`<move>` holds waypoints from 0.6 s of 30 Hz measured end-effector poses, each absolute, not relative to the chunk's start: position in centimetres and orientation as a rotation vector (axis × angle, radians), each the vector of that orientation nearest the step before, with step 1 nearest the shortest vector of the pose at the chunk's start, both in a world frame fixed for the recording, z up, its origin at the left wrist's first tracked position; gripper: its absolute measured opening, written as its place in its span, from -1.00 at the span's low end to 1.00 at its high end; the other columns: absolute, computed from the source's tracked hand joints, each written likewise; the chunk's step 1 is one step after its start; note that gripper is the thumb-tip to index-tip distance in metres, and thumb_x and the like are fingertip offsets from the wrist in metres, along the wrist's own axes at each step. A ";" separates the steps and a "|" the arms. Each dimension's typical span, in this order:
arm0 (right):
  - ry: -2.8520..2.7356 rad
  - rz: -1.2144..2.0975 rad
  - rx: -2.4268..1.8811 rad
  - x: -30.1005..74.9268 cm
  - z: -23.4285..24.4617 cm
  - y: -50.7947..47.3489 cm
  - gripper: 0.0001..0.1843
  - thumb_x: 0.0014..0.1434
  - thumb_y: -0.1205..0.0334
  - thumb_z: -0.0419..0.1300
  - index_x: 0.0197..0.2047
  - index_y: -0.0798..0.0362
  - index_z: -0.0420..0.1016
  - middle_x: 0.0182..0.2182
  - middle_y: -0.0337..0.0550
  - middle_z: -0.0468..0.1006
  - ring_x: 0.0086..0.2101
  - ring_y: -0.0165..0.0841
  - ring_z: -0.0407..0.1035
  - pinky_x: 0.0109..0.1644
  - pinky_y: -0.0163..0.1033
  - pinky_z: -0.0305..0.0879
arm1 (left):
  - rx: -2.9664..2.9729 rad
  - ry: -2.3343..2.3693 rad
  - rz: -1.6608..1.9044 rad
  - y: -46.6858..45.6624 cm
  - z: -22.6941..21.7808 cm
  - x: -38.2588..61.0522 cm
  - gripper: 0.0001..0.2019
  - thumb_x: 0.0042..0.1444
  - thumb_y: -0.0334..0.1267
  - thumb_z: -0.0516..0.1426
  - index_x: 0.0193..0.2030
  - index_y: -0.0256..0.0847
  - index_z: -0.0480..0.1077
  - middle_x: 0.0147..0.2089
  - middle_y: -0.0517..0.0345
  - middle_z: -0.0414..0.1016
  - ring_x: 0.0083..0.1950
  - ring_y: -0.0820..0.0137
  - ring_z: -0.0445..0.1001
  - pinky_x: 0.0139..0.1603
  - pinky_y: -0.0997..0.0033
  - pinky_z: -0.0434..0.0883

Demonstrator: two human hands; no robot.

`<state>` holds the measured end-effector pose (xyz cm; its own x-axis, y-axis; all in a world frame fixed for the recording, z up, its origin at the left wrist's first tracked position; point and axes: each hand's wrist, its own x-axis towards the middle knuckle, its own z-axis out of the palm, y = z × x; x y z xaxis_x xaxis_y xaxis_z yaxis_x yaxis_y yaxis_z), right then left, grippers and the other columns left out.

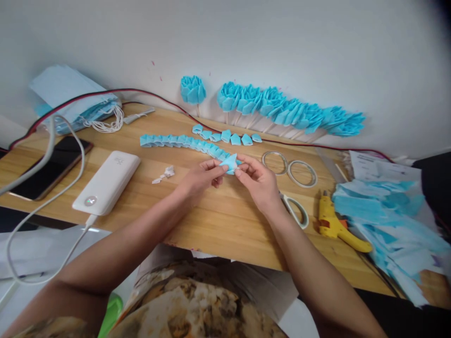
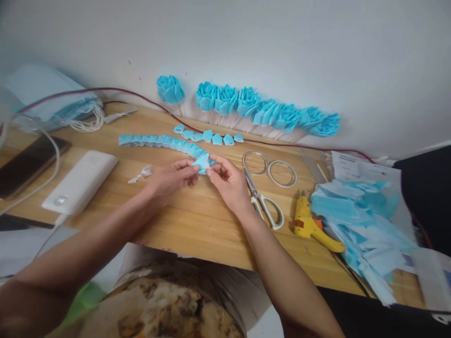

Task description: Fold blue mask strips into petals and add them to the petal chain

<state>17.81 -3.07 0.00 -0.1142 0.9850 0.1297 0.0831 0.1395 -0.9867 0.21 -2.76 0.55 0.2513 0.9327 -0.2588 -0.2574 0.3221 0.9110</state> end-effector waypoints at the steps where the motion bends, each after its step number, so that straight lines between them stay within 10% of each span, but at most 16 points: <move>1: -1.409 1.148 -1.128 17.8 0.0 -3.0 -0.57 0.12 0.16 0.32 0.08 -0.06 0.47 -0.38 -0.34 0.56 -0.35 -0.42 0.41 -0.20 -0.23 0.35 | 0.916 0.996 0.972 -2.8 0.6 0.2 -0.75 0.05 -0.13 0.31 -0.41 -0.23 0.40 -0.55 0.27 0.39 -0.50 0.55 0.30 -0.39 0.49 0.25; 18: -1.437 1.166 -1.159 18.2 0.2 -3.2 -0.68 0.22 0.07 0.27 0.03 -0.11 0.59 -0.37 -0.27 0.56 -0.33 -0.37 0.43 -0.16 -0.19 0.39 | 1.176 1.102 0.922 -3.1 1.4 0.1 -0.74 0.07 -0.09 0.22 -0.49 -0.22 0.36 -0.55 0.28 0.34 -0.48 0.53 0.27 -0.36 0.48 0.25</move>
